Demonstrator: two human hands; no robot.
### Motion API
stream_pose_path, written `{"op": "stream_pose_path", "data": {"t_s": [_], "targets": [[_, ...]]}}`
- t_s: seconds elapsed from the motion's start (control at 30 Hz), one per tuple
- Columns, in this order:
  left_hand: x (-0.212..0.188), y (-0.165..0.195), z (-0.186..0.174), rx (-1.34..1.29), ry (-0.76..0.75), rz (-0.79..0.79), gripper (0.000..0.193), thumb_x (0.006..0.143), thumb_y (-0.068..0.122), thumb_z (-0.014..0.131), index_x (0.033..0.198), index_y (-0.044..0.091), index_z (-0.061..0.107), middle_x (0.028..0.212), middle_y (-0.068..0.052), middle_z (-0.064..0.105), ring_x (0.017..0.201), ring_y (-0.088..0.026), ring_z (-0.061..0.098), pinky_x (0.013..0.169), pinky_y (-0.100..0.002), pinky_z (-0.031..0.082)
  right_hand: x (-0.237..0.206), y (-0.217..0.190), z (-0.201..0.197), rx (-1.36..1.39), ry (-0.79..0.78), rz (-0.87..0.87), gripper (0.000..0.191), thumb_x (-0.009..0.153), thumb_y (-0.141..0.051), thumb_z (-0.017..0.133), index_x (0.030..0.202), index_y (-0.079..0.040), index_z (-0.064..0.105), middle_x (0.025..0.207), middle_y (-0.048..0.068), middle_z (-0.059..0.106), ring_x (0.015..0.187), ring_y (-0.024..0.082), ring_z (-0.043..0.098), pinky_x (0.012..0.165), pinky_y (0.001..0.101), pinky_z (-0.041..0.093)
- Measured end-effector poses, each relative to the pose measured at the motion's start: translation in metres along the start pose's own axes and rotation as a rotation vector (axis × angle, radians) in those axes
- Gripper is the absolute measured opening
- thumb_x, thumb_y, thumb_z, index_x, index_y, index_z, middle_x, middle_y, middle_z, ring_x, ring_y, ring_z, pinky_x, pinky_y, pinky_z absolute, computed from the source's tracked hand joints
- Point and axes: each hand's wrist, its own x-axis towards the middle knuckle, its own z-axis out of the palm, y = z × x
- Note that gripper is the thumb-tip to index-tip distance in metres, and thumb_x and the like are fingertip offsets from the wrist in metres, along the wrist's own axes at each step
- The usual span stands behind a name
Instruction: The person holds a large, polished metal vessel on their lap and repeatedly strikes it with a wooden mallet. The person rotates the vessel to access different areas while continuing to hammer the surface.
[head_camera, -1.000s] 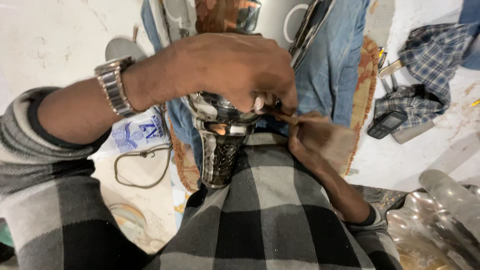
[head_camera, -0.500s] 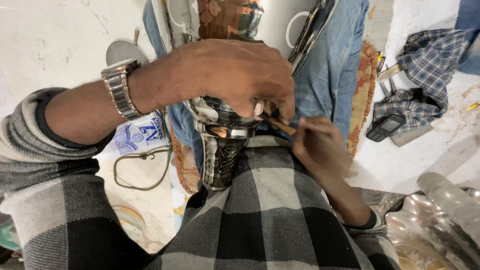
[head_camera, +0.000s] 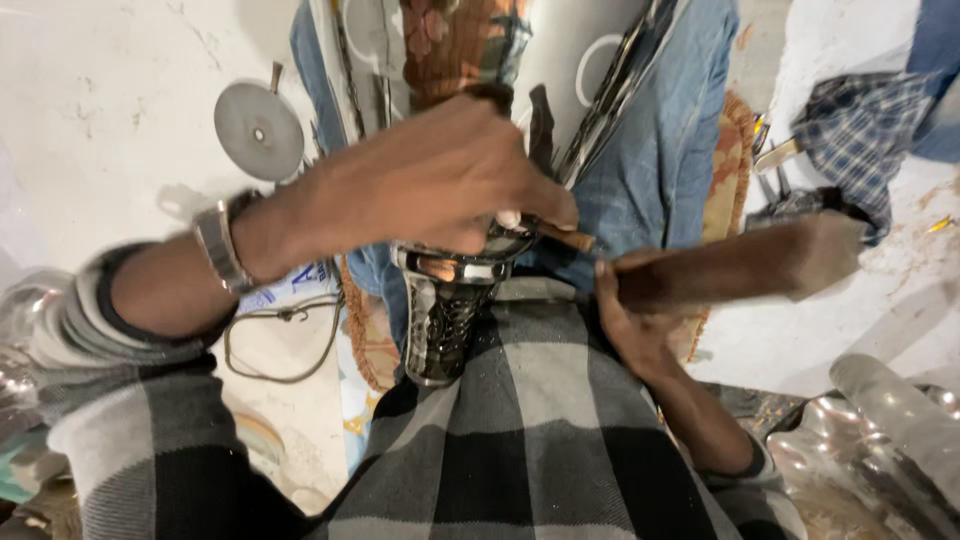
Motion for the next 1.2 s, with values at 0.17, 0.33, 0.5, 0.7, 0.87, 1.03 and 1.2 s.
{"op": "stream_pose_path", "data": {"t_s": [0.17,0.33,0.5,0.7,0.87,1.03,1.2], "targets": [[-0.012,0.015,0.006,0.151,-0.105,-0.208,0.066,0.082,-0.017,0.049,0.136,0.014,0.07,0.057,-0.006,0.064,0.035,-0.007,0.044,0.03,-0.022,0.037,-0.015,-0.014,-0.002,-1.562,-0.196,-0.554,0.026,0.098,-0.013,0.072,0.112,0.005,0.059,0.098,0.012,0.066,0.084,0.021,0.066,0.078,0.0305,0.056],[-0.029,0.012,0.021,0.13,0.266,-0.116,0.053,0.082,-0.013,0.055,0.125,0.013,0.073,0.087,-0.01,0.077,0.041,-0.005,0.043,0.035,-0.02,0.038,-0.043,-0.001,0.065,-1.86,-0.397,-0.957,0.015,0.091,-0.003,0.074,0.097,0.0,0.06,0.077,0.006,0.062,0.06,0.017,0.06,0.054,0.0261,0.051],[-0.054,0.01,0.053,0.058,0.535,-0.196,0.034,0.093,0.001,0.058,0.124,0.009,0.071,0.109,-0.012,0.079,0.046,-0.005,0.048,0.04,-0.02,0.041,-0.062,-0.028,0.144,-2.299,-0.539,-0.838,0.017,0.077,-0.006,0.071,0.091,-0.002,0.062,0.062,0.006,0.058,0.052,0.016,0.056,0.049,0.0293,0.045],[-0.062,0.022,0.097,0.07,0.797,-0.424,0.031,0.082,0.012,0.064,0.111,0.009,0.074,0.073,-0.002,0.066,0.049,-0.009,0.054,0.046,-0.026,0.045,-0.056,-0.034,0.204,-2.703,-0.594,-0.582,0.026,0.073,-0.014,0.07,0.092,0.001,0.06,0.06,0.008,0.057,0.047,0.019,0.057,0.044,0.0337,0.045],[-0.049,0.043,0.119,0.039,1.226,-0.48,0.037,0.085,-0.005,0.059,0.119,0.003,0.068,0.097,-0.011,0.077,0.06,-0.011,0.069,0.05,-0.026,0.055,-0.054,0.008,0.264,-2.992,-0.51,-0.317,0.03,0.079,-0.02,0.07,0.105,-0.007,0.06,0.063,0.004,0.064,0.051,0.015,0.065,0.048,0.0316,0.052],[-0.043,0.049,0.125,0.008,1.383,-0.497,0.029,0.079,-0.008,0.062,0.108,-0.007,0.068,0.084,-0.014,0.076,0.055,-0.012,0.067,0.047,-0.025,0.051,-0.064,0.033,0.291,-3.541,-0.324,-0.2,0.042,0.072,-0.03,0.08,0.106,-0.013,0.062,0.067,0.002,0.067,0.057,0.016,0.069,0.059,0.0321,0.056],[-0.04,0.04,0.109,-0.491,1.522,-0.315,0.027,0.098,-0.019,0.052,0.109,-0.002,0.071,0.102,-0.012,0.078,0.078,-0.022,0.079,0.067,-0.031,0.07,-0.046,0.032,0.275,-3.247,-0.375,-0.209,0.034,0.079,-0.025,0.077,0.108,-0.013,0.064,0.072,0.002,0.066,0.056,0.015,0.066,0.056,0.0305,0.054]]}}
